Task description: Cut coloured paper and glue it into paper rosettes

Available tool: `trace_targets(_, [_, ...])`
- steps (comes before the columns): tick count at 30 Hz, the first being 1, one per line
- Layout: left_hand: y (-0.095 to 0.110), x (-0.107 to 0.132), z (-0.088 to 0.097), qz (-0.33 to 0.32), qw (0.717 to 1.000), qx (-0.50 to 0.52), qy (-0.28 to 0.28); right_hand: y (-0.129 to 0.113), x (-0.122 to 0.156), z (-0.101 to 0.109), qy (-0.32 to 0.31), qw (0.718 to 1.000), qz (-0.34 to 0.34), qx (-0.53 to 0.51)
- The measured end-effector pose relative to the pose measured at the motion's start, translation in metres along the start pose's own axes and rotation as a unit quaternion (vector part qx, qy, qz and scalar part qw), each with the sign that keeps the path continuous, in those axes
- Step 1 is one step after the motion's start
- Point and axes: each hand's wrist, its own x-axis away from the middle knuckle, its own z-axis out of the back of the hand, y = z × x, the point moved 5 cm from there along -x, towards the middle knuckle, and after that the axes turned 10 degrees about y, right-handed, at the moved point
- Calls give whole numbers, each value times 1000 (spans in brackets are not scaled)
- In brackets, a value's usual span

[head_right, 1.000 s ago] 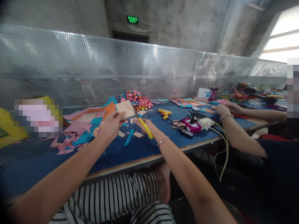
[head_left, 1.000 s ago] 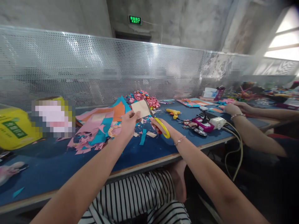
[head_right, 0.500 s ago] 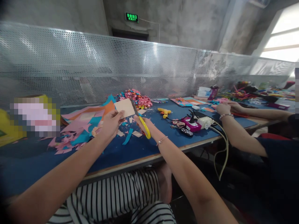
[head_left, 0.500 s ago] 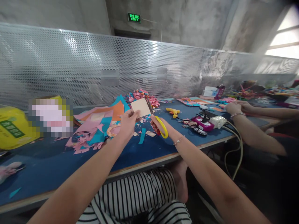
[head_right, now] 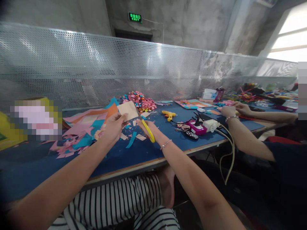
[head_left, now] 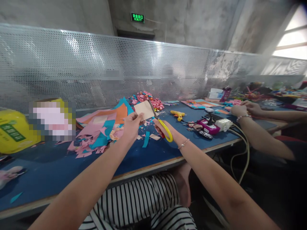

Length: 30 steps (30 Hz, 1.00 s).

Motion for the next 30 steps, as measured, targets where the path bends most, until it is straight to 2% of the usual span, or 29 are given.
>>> trace_targets(10, [2,1,0,0,1000,1,4,-1,-3,2,37,998,28,50])
trace_targets(15, [3,2,-1,2,1000,2,11,3,-6,0,50,997,-15,51])
trace_targets(19, [5,3,0,0,1000,-4,11,7,-7,-3,43,997,-57,30])
trace_targets(26, [2,3,0,7,1000,-11,-1,3,1,-7,-19,994,-74,-76])
trace_targets(30, [-2,2,-1,-7,1000,-18,-12,2,2,-7,-19,990,-96,-101])
